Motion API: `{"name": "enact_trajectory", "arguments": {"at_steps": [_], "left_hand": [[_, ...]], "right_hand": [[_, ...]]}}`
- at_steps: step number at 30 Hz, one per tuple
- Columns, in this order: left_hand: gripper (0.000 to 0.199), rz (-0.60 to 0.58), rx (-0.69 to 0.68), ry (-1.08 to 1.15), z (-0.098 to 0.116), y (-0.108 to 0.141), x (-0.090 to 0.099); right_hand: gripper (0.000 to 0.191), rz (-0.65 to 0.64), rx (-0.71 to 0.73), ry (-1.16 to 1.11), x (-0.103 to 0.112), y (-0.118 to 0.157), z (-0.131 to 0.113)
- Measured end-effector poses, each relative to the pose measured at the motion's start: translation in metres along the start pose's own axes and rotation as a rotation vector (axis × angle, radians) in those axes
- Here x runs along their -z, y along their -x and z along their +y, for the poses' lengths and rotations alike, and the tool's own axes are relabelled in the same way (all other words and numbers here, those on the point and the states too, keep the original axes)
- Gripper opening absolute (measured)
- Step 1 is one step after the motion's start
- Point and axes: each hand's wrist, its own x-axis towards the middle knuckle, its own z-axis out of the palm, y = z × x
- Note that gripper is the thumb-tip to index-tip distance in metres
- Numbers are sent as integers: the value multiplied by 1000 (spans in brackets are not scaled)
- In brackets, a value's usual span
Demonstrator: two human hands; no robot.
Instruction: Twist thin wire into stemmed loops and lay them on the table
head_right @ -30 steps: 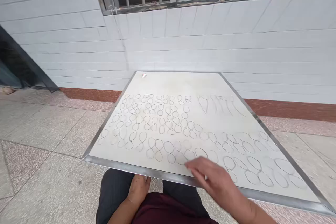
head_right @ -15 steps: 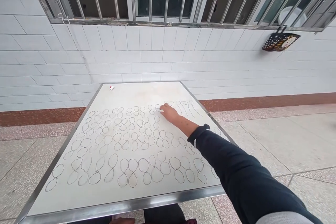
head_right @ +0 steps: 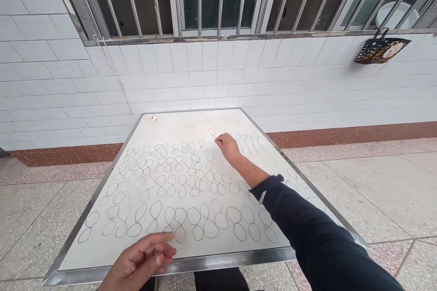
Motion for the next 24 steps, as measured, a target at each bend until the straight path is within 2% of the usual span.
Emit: {"name": "enact_trajectory", "arguments": {"at_steps": [3, 5, 8, 11, 16, 24], "left_hand": [[43, 187, -128, 121, 29, -24, -12], [47, 313, -204, 252, 38, -36, -26], [52, 374, -291, 361, 37, -39, -47], [53, 391, -328, 407, 30, -26, -62], [40, 463, -402, 418, 21, 0, -71], [36, 483, -443, 263, 19, 22, -76]], "right_hand": [[16, 97, 111, -88, 25, 54, -41], [12, 163, 284, -166, 37, 99, -71], [16, 212, 534, -207, 48, 159, -107], [20, 208, 605, -250, 52, 198, -130], [21, 139, 589, -390, 51, 229, -148], [21, 149, 550, -496, 63, 251, -160]]}}
